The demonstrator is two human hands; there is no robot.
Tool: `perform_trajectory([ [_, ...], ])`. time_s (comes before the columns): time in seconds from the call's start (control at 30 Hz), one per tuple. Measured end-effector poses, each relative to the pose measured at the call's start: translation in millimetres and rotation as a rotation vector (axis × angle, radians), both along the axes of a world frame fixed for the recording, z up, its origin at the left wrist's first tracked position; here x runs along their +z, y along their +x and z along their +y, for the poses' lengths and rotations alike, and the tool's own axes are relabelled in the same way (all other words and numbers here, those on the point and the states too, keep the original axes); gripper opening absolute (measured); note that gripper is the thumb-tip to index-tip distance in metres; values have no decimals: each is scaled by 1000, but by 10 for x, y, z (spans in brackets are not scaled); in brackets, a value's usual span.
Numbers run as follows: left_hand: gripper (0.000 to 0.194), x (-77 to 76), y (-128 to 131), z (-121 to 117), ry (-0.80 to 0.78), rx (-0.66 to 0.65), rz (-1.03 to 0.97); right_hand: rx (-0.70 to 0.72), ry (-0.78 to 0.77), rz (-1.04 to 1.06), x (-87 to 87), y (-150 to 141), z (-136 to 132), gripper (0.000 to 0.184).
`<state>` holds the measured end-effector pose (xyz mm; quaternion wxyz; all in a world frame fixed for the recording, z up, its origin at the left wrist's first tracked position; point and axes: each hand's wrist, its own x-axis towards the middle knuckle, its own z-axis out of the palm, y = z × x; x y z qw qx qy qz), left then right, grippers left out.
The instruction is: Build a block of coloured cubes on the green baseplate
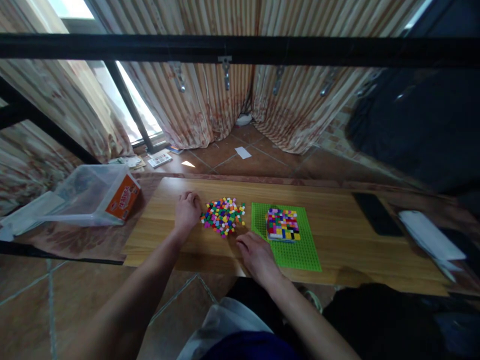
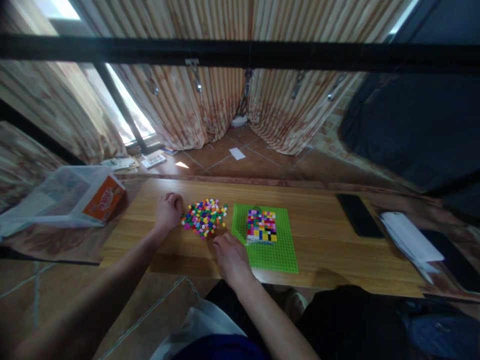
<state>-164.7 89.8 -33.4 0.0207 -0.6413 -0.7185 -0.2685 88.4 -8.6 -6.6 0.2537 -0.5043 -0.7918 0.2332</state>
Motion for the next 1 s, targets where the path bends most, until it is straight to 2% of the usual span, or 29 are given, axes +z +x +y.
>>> perform_trajectory([
  [0.1,25,-4,-6,8,3,3,-7,-87,-9,224,150,221,-84,18],
  [0.2,25,-13,-13,15,11,-1,-4,-296,-24,367,234,540,-89,19],
  [0.27,26,-20,-18,19,14,-6,2,-471,-25,471,213,770,-31,22],
  [0.37,26,-24,-23,20,22,-8,8,-609,-11,582,126,1056,114,27],
  [0.47,26,-18,-22,19,14,-12,6,-609,30,521,84,1209,271,29],
  [0.63,25,-8,-17,16,13,-3,7,-495,136,372,110,1272,480,28],
  [0.8,26,-19,-19,20,11,0,14,-436,101,316,58,1330,586,29],
  [1.0,27,-18,-17,20,7,5,33,-446,75,391,6,1333,627,28],
])
